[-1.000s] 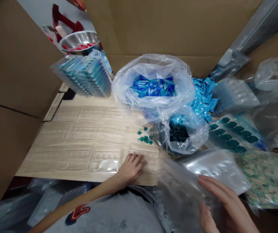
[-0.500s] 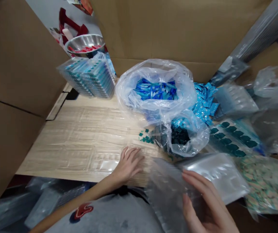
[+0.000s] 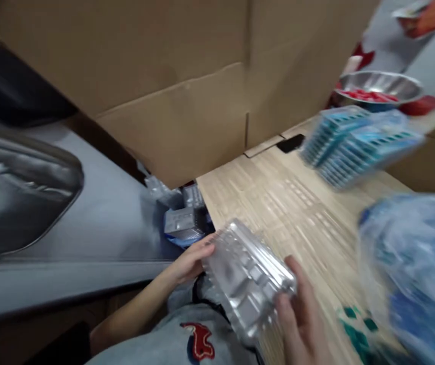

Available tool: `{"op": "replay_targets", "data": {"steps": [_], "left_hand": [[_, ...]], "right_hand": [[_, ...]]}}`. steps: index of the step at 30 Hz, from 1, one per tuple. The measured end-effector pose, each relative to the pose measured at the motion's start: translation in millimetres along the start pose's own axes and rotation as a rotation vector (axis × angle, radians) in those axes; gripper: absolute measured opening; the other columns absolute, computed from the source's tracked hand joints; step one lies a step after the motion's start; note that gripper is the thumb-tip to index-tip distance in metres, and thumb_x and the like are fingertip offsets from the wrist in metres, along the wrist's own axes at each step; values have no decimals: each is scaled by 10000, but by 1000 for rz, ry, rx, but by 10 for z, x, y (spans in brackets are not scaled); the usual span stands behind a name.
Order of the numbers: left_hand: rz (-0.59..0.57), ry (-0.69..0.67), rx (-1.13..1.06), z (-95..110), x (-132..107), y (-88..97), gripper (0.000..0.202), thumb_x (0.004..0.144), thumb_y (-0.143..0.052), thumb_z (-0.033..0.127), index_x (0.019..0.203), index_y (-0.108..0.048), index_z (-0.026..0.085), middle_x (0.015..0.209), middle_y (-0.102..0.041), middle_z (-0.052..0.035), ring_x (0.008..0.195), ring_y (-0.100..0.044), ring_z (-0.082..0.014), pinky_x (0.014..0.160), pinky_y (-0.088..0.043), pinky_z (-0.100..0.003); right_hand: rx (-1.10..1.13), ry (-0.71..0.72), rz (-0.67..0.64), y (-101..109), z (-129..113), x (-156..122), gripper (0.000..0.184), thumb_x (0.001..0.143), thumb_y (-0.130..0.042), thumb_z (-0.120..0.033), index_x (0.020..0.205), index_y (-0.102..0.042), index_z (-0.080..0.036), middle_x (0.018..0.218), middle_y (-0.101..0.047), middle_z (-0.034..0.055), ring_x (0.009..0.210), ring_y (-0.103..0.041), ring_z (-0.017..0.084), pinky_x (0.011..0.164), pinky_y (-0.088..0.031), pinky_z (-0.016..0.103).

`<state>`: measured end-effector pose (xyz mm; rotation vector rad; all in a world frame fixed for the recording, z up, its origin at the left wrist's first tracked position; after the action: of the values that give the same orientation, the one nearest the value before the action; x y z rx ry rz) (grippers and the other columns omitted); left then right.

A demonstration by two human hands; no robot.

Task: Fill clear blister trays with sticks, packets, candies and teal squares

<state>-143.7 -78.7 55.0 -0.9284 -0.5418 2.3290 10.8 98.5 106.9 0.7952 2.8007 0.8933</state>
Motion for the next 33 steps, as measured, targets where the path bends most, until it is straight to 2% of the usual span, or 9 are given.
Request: {"op": "replay_targets", "data": {"steps": [3,5,9,12,15,18,22,26,33], "left_hand": [[450,-257,-46,144,-179,789,518,597,-805,454,1013,-681,173,973,-727,-64,864,-670,-204,750,-510,-289],[679,-367,-35,184,-255,1272,448,606,-772,477,927,-676,179,948,-727,-48,858,-665,-207,707,-517,-283],[922,-442,62,290,-291,1976,384,638,-691,497,851,-641,181,877,-712,-44,853,-660,-214,715,-527,-310],[1071,-466,225,449,-343,2244,370,698,-630,442,965,-630,185,904,-696,-59,914,-650,-231,795,-522,-356],[1206,-514,475,611,-375,2299,497,746,-603,332,1226,-535,219,1163,-615,-69,1161,-538,-241,999,-421,-389],[1219,-510,780,619,-217,2179,539,744,-614,209,1275,-527,211,1339,-477,-99,1313,-377,-278,1118,-270,-438],[1047,-389,1103,322,271,1927,404,767,-615,106,1159,-631,202,1273,-540,-138,1257,-438,-330,1080,-299,-513],[925,-298,1298,25,699,1705,302,900,-555,230,1201,-578,213,1264,-561,-102,1151,-541,-248,993,-429,-477],[862,-223,1498,20,910,1553,357,921,-532,294,1267,-518,208,1314,-522,-101,1158,-534,-246,972,-450,-484]], "right_hand": [[347,-150,-226,-497,-108,152,521,925,-483,-443,1410,-360,-297,1417,-488,82,1207,-552,251,871,-574,346],[419,-292,-294,-698,-181,161,539,896,-518,-480,1381,-395,-278,1355,-549,93,1234,-527,257,935,-536,381],[359,-445,-270,-718,-200,209,505,858,-529,-553,1284,-493,-283,1244,-633,68,1186,-572,234,983,-498,358],[276,-445,-297,-619,-72,287,513,808,-587,-566,1227,-548,-272,1247,-632,66,1120,-617,234,943,-529,326],[227,-426,-287,-602,27,316,491,781,-608,-570,1160,-599,-258,1170,-671,71,1061,-650,245,854,-576,306],[209,-417,-200,-667,-9,290,464,813,-570,-559,1176,-590,-269,1171,-663,61,1069,-643,231,879,-565,309],[193,-392,-264,-708,-43,276,429,850,-547,-520,1207,-570,-284,1237,-628,56,1065,-644,208,912,-549,305],[101,-276,-416,-598,129,325,408,847,-583,-455,1214,-582,-277,1241,-635,66,1049,-658,224,874,-568,296],[70,-282,-450,-589,214,291,385,870,-563,-442,1228,-574,-302,1204,-653,57,1031,-666,203,845,-571,264]]}}
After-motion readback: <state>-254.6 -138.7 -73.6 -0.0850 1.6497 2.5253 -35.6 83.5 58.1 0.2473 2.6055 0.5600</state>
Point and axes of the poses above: each hand's wrist, its own x-axis towards the middle knuckle, its own y-axis out of the back of the hand, z = x × y, the point moved 3 cm from there along x, towards the middle knuckle
